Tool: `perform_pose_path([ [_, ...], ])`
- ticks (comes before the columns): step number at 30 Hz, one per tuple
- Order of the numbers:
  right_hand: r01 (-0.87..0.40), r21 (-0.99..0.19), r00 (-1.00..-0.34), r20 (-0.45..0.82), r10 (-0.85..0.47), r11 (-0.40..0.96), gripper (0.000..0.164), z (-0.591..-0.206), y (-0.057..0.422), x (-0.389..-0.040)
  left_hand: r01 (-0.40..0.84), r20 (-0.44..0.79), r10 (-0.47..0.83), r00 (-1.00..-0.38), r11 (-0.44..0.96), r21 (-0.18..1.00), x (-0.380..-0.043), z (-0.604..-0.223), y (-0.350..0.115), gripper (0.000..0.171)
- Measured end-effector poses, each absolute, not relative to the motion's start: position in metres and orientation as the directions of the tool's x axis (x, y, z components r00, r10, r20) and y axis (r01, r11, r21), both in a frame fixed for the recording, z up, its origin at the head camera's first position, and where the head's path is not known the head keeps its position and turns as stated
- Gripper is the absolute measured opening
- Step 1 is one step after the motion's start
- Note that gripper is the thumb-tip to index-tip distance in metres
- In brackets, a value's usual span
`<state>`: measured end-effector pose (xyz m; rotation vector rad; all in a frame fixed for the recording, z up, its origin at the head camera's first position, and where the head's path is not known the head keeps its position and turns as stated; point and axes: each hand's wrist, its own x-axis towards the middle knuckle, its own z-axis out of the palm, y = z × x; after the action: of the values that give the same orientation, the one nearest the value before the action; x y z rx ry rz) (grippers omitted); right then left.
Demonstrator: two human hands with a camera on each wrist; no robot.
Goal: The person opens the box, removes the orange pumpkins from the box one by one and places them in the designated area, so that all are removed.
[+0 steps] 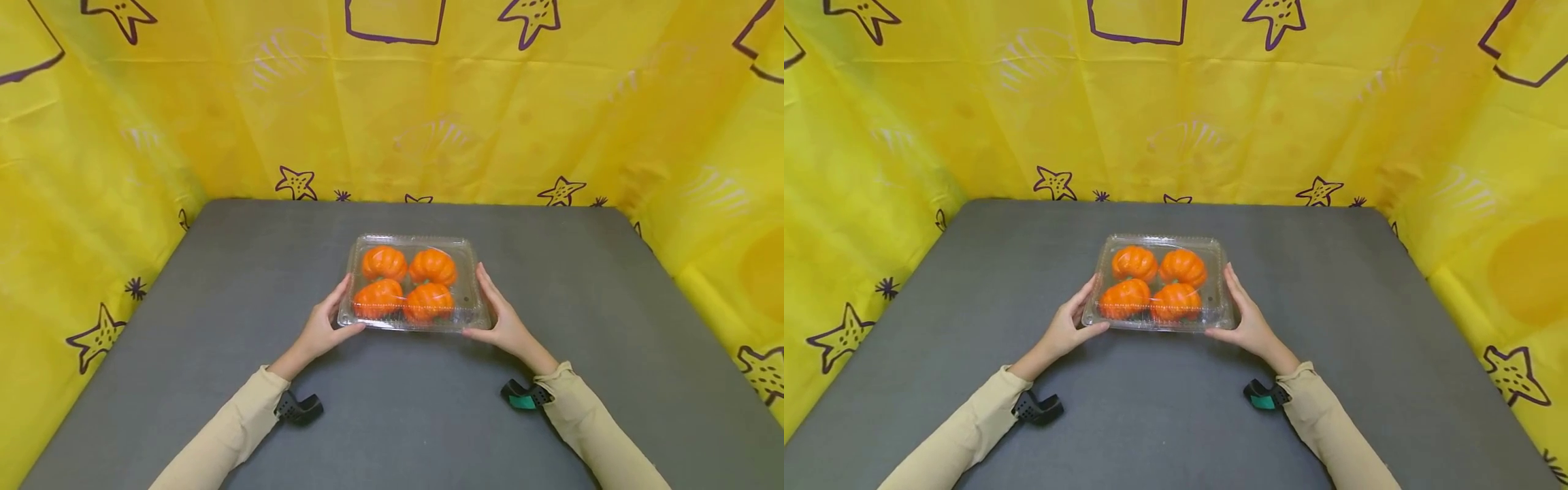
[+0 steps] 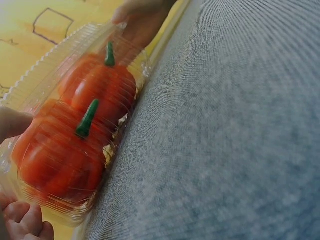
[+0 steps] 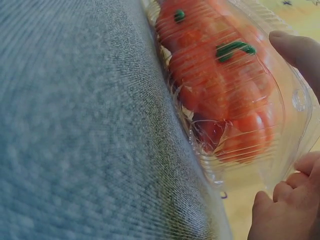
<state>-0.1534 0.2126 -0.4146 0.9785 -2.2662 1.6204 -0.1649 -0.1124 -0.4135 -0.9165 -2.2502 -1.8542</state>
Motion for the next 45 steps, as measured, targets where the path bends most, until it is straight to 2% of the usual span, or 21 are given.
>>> perform_pose_path([
  [10,-0.588,-0.797,-0.767,0.494,-0.409,0.141,0.099,-0.414,0.217,-0.154,0.506,0.446,0.41,-0.795,0.043,0.862,-0.175,-0.427,-0.114,0.074],
  [16,-0.522,-0.844,-0.803,0.438,-0.404,0.122,0.098,-0.414,0.212,-0.156,0.497,0.431,0.414,-0.802,0.063,0.865,-0.176,-0.438,-0.125,0.073],
  [24,-0.471,-0.867,-0.841,0.384,-0.381,0.164,0.098,-0.415,0.212,-0.16,0.476,0.415,0.43,-0.802,0.04,0.879,-0.175,-0.435,-0.129,0.069],
  [37,-0.462,-0.884,-0.832,0.401,-0.384,0.077,0.098,-0.435,0.226,-0.162,0.425,0.399,0.438,-0.806,-0.042,0.904,-0.172,-0.441,-0.121,0.067],
  [45,-0.457,-0.885,-0.838,0.393,-0.378,0.093,0.097,-0.432,0.226,-0.164,0.432,0.42,0.437,-0.795,-0.078,0.899,-0.172,-0.439,-0.121,0.065],
])
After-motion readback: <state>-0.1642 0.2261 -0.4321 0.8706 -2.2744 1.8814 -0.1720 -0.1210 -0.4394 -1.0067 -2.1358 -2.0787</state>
